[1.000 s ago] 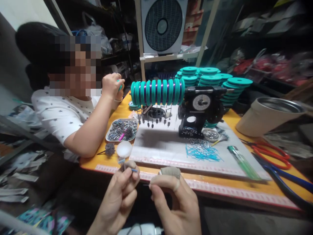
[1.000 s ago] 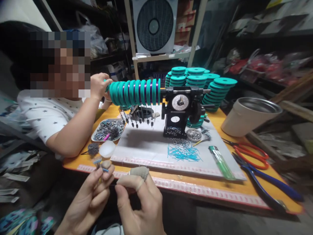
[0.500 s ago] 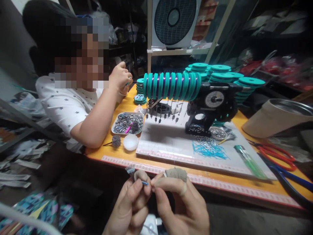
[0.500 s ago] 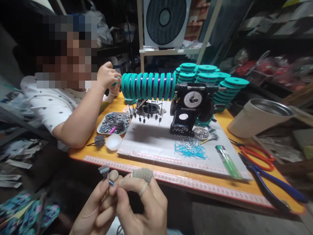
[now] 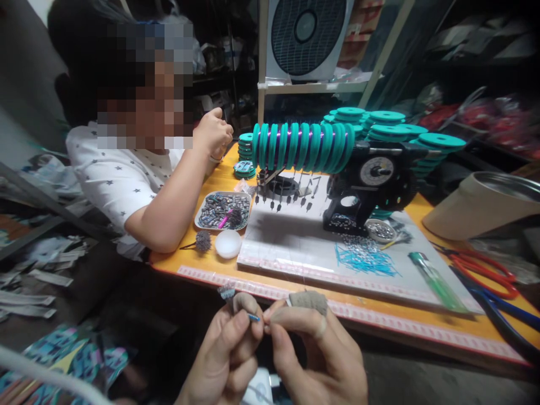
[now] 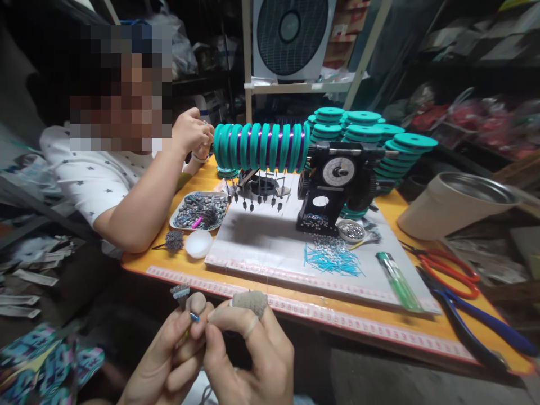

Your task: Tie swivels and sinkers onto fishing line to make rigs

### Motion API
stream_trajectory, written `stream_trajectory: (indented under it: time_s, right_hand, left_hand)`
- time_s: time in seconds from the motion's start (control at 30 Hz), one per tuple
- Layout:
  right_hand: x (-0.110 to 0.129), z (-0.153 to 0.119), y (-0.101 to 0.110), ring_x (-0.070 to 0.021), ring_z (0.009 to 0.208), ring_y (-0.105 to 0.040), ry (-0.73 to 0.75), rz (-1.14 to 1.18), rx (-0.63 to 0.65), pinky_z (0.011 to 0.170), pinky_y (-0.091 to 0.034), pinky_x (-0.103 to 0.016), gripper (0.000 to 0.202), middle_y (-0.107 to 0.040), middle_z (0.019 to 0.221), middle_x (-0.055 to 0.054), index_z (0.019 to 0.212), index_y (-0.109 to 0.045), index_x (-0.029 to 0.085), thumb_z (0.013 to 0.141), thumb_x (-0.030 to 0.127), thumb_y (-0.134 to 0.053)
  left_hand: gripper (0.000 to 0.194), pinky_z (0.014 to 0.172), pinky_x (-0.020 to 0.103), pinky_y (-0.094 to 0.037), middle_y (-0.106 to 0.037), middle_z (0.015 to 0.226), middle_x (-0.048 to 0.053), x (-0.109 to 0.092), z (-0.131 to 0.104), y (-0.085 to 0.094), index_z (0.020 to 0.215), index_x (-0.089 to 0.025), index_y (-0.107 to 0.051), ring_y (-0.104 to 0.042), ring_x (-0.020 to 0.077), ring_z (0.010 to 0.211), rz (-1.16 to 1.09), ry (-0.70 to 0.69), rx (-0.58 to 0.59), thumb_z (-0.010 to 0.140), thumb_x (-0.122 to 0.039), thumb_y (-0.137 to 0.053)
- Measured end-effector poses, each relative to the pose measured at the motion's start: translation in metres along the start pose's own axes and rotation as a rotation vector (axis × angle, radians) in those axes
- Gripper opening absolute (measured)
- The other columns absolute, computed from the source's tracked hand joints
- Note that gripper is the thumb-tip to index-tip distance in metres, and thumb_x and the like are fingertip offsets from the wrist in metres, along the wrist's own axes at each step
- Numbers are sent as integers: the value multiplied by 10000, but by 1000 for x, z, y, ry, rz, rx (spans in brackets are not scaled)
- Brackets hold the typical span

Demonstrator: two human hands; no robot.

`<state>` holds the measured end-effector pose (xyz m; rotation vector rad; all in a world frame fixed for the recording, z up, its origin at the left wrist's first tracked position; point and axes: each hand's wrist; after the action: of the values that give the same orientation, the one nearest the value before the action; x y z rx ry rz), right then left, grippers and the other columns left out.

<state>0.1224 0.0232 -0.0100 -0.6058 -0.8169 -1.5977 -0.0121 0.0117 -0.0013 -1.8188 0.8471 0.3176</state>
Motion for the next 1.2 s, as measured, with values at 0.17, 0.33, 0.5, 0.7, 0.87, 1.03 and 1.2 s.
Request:
stream_trajectory:
  time_s: [0.17, 0.33, 0.5, 0.7, 0.87, 1.03, 1.2]
  right_hand:
    - [0, 0, 4, -123, 772, -696, 39, -73, 31, 704, -591, -199, 204, -696, 875, -21, 993, -680, 208, 879, 41, -653]
    - [-1, 2, 15, -135, 795, -715, 123, -119, 125, 699, -596, -186, 306, -722, 938, -46, 1165, -694, 217, 902, 64, -673]
    - [-2, 3, 23, -118, 646, -677, 178, -175, 157, 599, -573, -187, 244, -702, 799, -20, 1153, -704, 220, 929, 130, -671]
    - [6, 2, 18, -125, 787, -693, 134, -52, 117, 766, -585, -197, 374, -742, 914, -30, 1306, -619, 212, 952, 92, -622]
    - [13, 4, 20, -96, 714, -656, 66, 11, 192, 705, -571, -144, 420, -680, 855, 14, 1376, -564, 289, 978, 159, -602]
    - [10, 4, 27, -130, 706, -672, 68, -75, 253, 644, -569, -189, 326, -675, 825, 13, 1308, -540, 289, 995, 209, -580]
    - [11, 6, 32, -126, 699, -691, 57, -144, 300, 644, -565, -174, 284, -654, 806, 30, 1247, -502, 296, 995, 188, -574]
  left_hand:
    - [388, 338, 71, -156, -413, 566, -105, 2, -1, 0, 744, -175, -613, -74, -35, 410, 105, -114, -27, 664, -429, -896]
    - [370, 357, 74, -159, -250, 475, -138, 5, -2, 5, 792, -217, -636, -114, -29, 376, 273, -209, -49, 681, -483, -870]
    - [353, 339, 86, -139, -330, 493, -119, 9, 1, 16, 788, -203, -627, -129, -38, 351, 294, -223, 29, 726, -478, -840]
    - [273, 336, 85, -172, -424, 515, -95, 17, 8, 30, 857, -212, -633, -198, -24, 346, 274, -251, 139, 805, -433, -784]
    - [316, 355, 104, -184, -441, 554, -86, 14, 4, 22, 837, -193, -633, -255, -20, 356, 312, -232, 63, 774, -447, -810]
    - [434, 395, 100, -143, -380, 531, -102, 7, -5, 6, 783, -174, -623, -231, -32, 387, 335, -179, -32, 670, -512, -869]
    - [482, 393, 114, -154, -374, 497, -103, 5, -7, 2, 770, -167, -622, -222, -22, 387, 415, -192, -47, 650, -570, -856]
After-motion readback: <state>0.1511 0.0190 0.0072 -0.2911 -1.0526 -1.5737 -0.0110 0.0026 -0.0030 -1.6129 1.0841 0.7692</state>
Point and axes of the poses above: each hand's wrist, its own z-axis towards the middle knuckle, its own y-axis out of the back of the hand, x = y × z
